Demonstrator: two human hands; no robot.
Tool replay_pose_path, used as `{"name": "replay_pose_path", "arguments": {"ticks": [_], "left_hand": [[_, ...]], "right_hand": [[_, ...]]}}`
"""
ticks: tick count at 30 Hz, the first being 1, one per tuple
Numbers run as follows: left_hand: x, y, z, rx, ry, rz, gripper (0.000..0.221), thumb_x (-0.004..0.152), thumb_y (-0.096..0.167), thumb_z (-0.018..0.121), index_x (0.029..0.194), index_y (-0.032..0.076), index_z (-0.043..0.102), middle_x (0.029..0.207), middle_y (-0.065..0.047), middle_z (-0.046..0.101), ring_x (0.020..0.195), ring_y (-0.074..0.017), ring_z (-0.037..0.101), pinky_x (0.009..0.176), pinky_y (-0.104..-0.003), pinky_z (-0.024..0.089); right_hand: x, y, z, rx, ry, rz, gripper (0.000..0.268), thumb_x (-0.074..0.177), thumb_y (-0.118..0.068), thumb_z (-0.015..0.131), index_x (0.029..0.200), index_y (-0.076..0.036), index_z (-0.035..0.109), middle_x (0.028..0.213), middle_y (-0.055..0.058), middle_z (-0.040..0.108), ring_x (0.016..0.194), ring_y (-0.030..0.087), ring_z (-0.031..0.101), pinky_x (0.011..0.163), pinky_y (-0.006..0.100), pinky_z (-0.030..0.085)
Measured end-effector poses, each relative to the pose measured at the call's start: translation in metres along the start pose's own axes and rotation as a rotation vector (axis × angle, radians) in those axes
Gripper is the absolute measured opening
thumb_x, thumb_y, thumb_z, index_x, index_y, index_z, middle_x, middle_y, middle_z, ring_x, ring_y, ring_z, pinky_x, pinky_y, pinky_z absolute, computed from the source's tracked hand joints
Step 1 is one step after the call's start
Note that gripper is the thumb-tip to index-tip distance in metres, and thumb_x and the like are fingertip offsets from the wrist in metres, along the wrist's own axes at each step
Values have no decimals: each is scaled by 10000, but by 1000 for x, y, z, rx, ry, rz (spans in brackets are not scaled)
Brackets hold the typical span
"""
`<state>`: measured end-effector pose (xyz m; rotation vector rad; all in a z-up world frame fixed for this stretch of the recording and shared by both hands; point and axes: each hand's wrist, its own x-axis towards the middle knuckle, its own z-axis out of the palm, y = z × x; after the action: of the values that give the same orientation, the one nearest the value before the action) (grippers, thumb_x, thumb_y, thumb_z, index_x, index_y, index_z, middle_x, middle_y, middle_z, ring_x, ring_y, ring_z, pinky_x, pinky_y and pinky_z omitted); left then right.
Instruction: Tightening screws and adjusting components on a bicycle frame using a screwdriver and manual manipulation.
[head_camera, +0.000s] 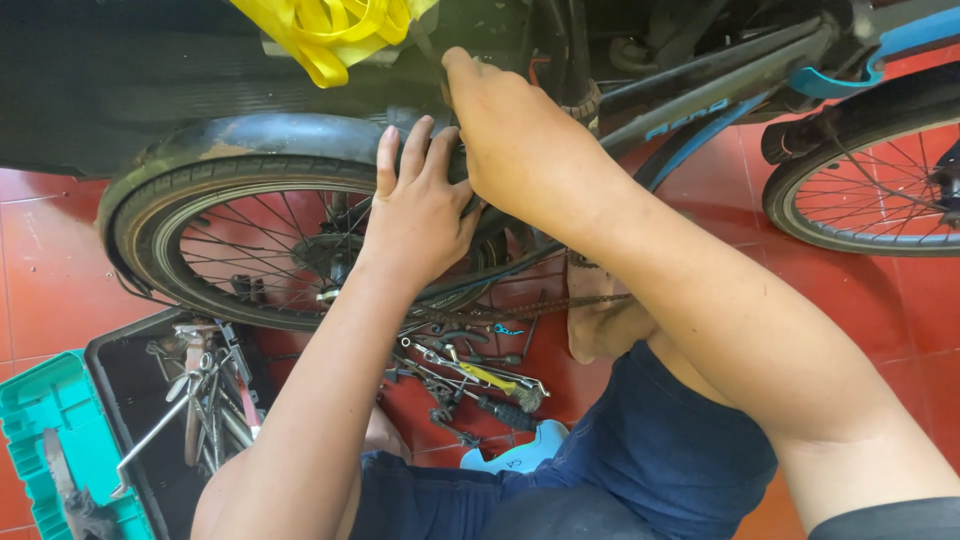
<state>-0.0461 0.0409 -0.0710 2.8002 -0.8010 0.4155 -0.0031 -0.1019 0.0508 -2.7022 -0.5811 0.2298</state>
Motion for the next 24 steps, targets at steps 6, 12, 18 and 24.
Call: {"name": "replay_pose_path", "arguments": {"ticks": [6,12,18,24], "left_hand": [[1,1,-1,0,17,-13,256,965,365,638,1078,196,794,1428,-166,518,1453,-408,358,1231,-615,137],[15,-4,-30,-308,29,-21,302,863,377,676,940,120,813,1280,-185,610,1374,-457,450,1183,-644,222],[30,-13,-67,-648,-38,-69,343,811,321,735,984,27,697,1085,-170,570,1005,-371,566,938,-472,445],[35,-32,-68,-774,83,-193,437,761,82,636,1195,34,622,1192,-126,659,1120,-296,629,953,-395,470]], "right_hand": [[-2,6,8,-40,50,-80,416,814,146,581,1193,15,472,952,218,626,708,422,670,501,483,488],[-3,1,2,-1,12,-29,414,769,167,535,1137,-6,459,949,224,606,716,473,657,503,539,466],[2,23,24,-250,107,-222,156,897,13,532,1049,-16,508,886,158,537,641,347,589,469,458,452],[4,13,12,-153,107,-81,159,996,-133,656,1038,-45,530,900,180,619,667,385,678,512,497,515]]}}
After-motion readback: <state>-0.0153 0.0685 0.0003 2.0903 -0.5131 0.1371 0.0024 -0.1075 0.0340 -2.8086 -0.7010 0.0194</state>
